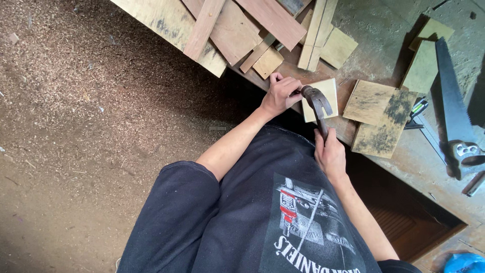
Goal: The person measures a small wood piece with a steel ruler, marks it with a marker, then aligns several wood pieces together and hammers nails into them to assemble a small wooden box on the workbench.
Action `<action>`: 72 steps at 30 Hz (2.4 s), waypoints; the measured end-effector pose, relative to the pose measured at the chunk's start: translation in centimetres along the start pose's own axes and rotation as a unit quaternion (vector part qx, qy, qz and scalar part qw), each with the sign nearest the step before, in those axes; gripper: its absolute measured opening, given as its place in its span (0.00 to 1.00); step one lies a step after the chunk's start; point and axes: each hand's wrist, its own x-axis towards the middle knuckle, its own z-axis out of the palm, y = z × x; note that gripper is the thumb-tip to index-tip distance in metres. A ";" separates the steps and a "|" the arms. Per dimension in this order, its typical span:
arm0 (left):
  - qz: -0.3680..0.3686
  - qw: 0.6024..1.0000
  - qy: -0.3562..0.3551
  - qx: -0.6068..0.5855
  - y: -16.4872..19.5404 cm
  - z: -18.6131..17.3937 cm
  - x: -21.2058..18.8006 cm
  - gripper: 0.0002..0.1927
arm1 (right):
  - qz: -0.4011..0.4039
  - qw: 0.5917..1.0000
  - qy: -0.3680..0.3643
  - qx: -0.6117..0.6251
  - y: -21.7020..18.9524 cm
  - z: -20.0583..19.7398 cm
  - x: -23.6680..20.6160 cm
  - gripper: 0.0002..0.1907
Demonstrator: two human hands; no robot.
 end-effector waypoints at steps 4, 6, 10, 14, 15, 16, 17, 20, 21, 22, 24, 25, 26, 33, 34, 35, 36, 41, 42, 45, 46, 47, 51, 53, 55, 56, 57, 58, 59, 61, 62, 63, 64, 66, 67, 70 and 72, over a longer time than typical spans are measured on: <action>0.001 1.000 0.004 -0.006 -0.1 0.0 -0.2 0.12 | 0.016 1.000 0.001 -0.008 -0.5 -0.1 0.0 0.11; 0.000 1.000 0.001 -0.007 -0.1 0.0 -0.2 0.12 | 0.028 1.000 -0.007 -0.012 -0.7 -0.2 0.0 0.11; 0.000 1.000 -0.004 0.007 -0.2 0.0 -0.2 0.12 | 0.018 1.000 -0.010 -0.010 -1.2 -0.6 0.1 0.11; 0.001 1.000 -0.004 0.002 -0.1 -0.1 -0.1 0.09 | 0.007 1.000 0.012 -0.005 -1.6 -1.2 0.0 0.10; 0.002 1.000 0.001 -0.001 -0.1 -0.2 0.0 0.09 | -0.006 0.999 0.031 0.009 -1.7 -1.3 -0.1 0.10; 0.002 1.000 -0.001 -0.006 0.0 -0.3 0.0 0.08 | -0.019 0.998 0.047 0.023 -1.7 -1.4 -0.3 0.09; 0.001 1.000 -0.004 -0.011 0.0 -0.3 0.0 0.07 | -0.032 0.997 0.064 0.038 -1.7 -1.5 -0.5 0.09; 0.001 1.000 -0.004 -0.013 0.1 -0.4 0.2 0.06 | -0.102 0.987 0.114 0.052 -1.2 -1.3 -0.5 0.11; 0.001 1.000 -0.004 -0.011 0.1 -0.4 0.3 0.06 | -0.115 0.988 0.097 0.030 -0.9 -1.2 -0.3 0.12; 0.004 1.000 -0.002 -0.014 0.1 -0.3 0.2 0.06 | -0.128 0.989 0.079 0.008 -0.6 -1.1 -0.1 0.12; 0.011 1.000 0.005 -0.016 0.0 -0.3 0.3 0.07 | -0.092 0.995 0.034 -0.023 -0.1 -0.7 0.2 0.11; 0.012 1.000 0.007 -0.011 -0.1 -0.4 0.3 0.07 | -0.043 0.999 0.005 -0.029 0.0 -0.2 0.3 0.10; 0.011 1.000 0.006 -0.006 -0.2 -0.4 0.2 0.08 | 0.008 0.999 -0.024 -0.036 0.0 0.1 0.1 0.10; 0.017 1.000 0.015 -0.001 -0.7 0.1 -0.1 0.09 | 0.000 1.000 0.012 0.001 0.0 0.8 0.0 0.10; 0.016 1.000 0.014 -0.003 -0.7 0.1 -0.1 0.09 | -0.004 1.000 0.015 0.006 0.0 0.7 0.0 0.10; 0.014 1.000 0.012 -0.005 -0.7 0.1 -0.1 0.09 | -0.006 1.000 0.019 0.012 0.0 0.7 -0.1 0.11; 0.014 1.000 0.010 -0.006 -0.8 0.0 -0.1 0.10 | -0.001 1.000 0.014 0.014 0.0 0.6 -0.1 0.11; 0.011 1.000 0.006 0.004 -0.8 0.0 -0.1 0.09 | 0.002 1.000 -0.002 -0.007 0.2 0.5 0.0 0.11; 0.012 1.000 0.007 0.007 -0.7 0.0 -0.1 0.09 | 0.001 1.000 -0.004 -0.013 0.2 0.5 0.0 0.11; 0.002 1.000 -0.001 0.000 -0.6 -0.2 0.0 0.09 | 0.005 1.000 -0.004 -0.026 0.0 0.1 0.2 0.11; 0.003 1.000 0.000 -0.001 -0.5 -0.3 0.0 0.09 | 0.009 1.000 -0.004 -0.025 -0.1 -0.1 0.1 0.11; 0.005 1.000 0.001 -0.004 -0.4 -0.4 0.0 0.09 | 0.015 1.000 -0.004 -0.026 -0.2 -0.3 0.0 0.11; -0.002 1.000 -0.018 -0.020 -0.2 -0.5 0.3 0.08 | -0.058 0.997 0.051 0.012 0.1 -0.9 -0.2 0.10; 0.002 1.000 -0.008 -0.020 -0.2 -0.3 0.4 0.07 | -0.138 0.986 0.089 0.029 0.8 -1.0 -0.6 0.09; 0.005 1.000 -0.003 -0.019 -0.3 -0.1 0.5 0.07 | -0.173 0.979 0.109 0.017 1.7 -0.5 -0.5 0.06; 0.003 1.000 -0.003 -0.019 -0.3 -0.1 0.4 0.07 | -0.190 0.975 0.118 0.012 2.0 -0.1 -0.6 0.06; 0.000 1.000 -0.004 -0.019 -0.4 0.0 0.3 0.07 | -0.119 0.991 0.067 -0.010 2.3 0.2 -0.5 0.07; 0.001 1.000 -0.007 -0.013 -0.4 0.0 0.3 0.08 | -0.047 0.998 0.016 -0.031 2.6 0.6 -0.3 0.11; 0.002 1.000 -0.009 -0.006 -0.5 0.0 0.2 0.09 | 0.024 0.998 -0.034 -0.052 2.7 0.9 0.0 0.14; 0.001 1.000 -0.014 0.007 -0.6 0.0 0.2 0.11 | 0.004 0.998 -0.021 -0.052 2.6 1.3 0.1 0.12; -0.001 1.000 -0.019 0.009 -0.6 0.1 0.1 0.11 | -0.002 0.998 -0.015 -0.054 2.4 1.3 0.0 0.11; -0.002 1.000 -0.023 0.012 -0.6 0.1 0.2 0.12 | 0.008 0.999 -0.014 -0.044 2.3 1.2 0.1 0.11; 0.000 1.000 -0.018 0.011 -0.6 0.1 0.3 0.11 | 0.017 0.999 -0.015 -0.033 2.1 1.1 0.1 0.11; 0.006 1.000 -0.007 0.010 -0.6 0.2 0.4 0.11 | 0.021 0.999 -0.011 -0.022 1.7 0.9 0.2 0.11; 0.006 1.000 -0.006 0.007 -0.6 0.2 0.5 0.10 | 0.015 1.000 -0.006 -0.022 1.6 0.6 0.2 0.11; 0.005 1.000 -0.006 -0.001 -0.5 0.2 0.4 0.09 | 0.017 1.000 -0.002 -0.010 1.3 0.3 0.0 0.10; 0.009 1.000 0.001 -0.001 -0.4 0.2 0.4 0.09 | 0.020 1.000 0.000 -0.002 1.2 0.1 -0.2 0.10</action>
